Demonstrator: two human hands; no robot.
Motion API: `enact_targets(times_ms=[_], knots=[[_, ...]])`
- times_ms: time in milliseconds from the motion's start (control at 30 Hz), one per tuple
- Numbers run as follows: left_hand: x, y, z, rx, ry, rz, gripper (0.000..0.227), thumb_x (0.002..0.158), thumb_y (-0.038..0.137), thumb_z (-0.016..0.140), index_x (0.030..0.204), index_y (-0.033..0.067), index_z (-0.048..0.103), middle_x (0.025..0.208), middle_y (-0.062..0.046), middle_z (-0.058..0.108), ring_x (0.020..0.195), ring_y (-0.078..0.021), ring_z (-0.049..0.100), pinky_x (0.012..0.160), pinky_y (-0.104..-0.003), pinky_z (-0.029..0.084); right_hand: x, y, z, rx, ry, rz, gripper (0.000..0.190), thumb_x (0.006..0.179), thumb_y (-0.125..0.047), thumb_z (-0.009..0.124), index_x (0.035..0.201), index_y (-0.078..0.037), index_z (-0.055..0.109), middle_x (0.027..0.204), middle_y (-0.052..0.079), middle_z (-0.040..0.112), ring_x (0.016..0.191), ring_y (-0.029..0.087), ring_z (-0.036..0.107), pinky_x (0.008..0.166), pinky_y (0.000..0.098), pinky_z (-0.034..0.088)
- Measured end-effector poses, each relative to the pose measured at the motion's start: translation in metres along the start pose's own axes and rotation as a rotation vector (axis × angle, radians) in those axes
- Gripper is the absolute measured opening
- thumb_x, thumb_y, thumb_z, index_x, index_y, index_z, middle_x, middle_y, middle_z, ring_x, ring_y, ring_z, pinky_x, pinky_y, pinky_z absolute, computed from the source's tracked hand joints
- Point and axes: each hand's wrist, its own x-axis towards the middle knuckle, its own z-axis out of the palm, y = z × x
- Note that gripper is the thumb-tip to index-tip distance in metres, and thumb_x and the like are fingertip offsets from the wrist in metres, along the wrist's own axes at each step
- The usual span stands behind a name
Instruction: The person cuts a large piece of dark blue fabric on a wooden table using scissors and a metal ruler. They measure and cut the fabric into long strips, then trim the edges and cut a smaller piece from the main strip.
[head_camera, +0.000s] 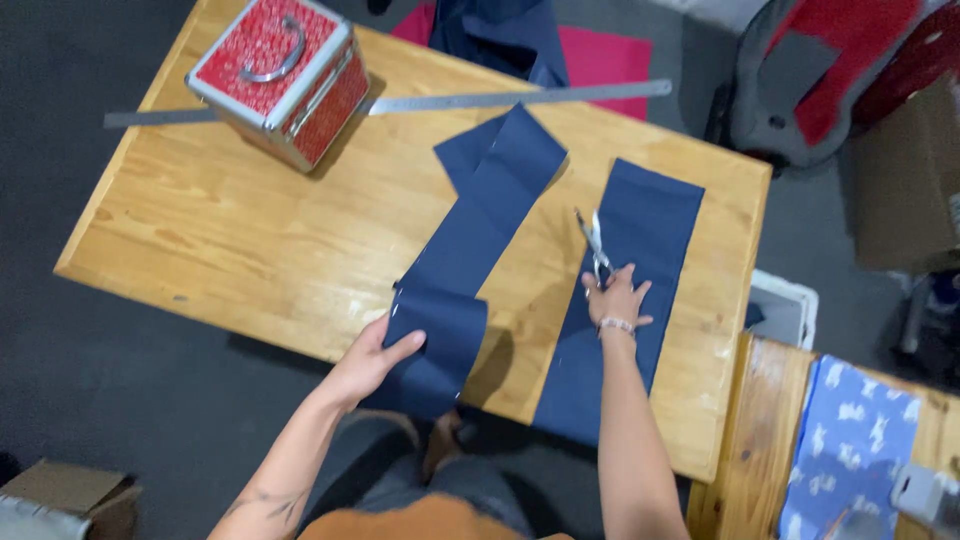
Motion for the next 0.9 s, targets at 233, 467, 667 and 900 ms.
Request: enact_targets(times_ms=[233,467,667,900], knots=[[-0.005,0.01,0.013,0.004,0.04,-0.117,0.035,0.092,0.023,0.068,0.122,0.0057,0.069,0.115,-0.006,0.074,0.104,-0.0147,0.067,0.091,-0.032,0.056,0.13,-0.04,-0.107,0.481,0.412,-0.087,0.052,0.095,-0.069,0.058,0.088,-0.021,0.041,0.088,0.005,0.06,0.086,0.033,0.06,0.085,0.0454,0.044],[-0.006,0.018,0.028,-0.046,0.037,-0.116,0.016,0.095,0.012,0.073,0.11,0.0088,0.076,0.09,-0.004,0.074,0.079,-0.0129,0.067,0.069,-0.03,0.057,-0.085,0.011,-0.052,0.107,-0.023,-0.17,0.044,0.094,-0.053,0.057,0.104,-0.011,0.061,0.11,0.025,0.073,0.118,0.047,0.064,0.102,0.058,0.049],[0.001,0.026,0.041,-0.058,0.038,-0.111,0.016,0.095,0.011,0.072,0.11,0.0069,0.075,0.089,-0.006,0.076,0.076,-0.0145,0.069,0.065,-0.03,0.057,-0.103,-0.001,-0.021,-0.054,-0.208,-0.182,0.085,0.099,-0.056,0.058,0.16,-0.004,0.03,0.16,0.02,0.043,0.158,0.033,0.021,0.124,0.065,0.018],[0.005,0.029,0.046,-0.101,0.023,-0.063,0.018,0.093,0.009,0.074,0.11,0.0078,0.076,0.089,-0.007,0.078,0.078,-0.0151,0.073,0.066,-0.031,0.06,0.012,-0.015,-0.022,0.023,-0.04,-0.132,0.048,0.092,-0.066,0.067,0.103,-0.021,0.054,0.153,0.013,0.052,0.153,0.029,0.035,0.12,0.0714,0.007]])
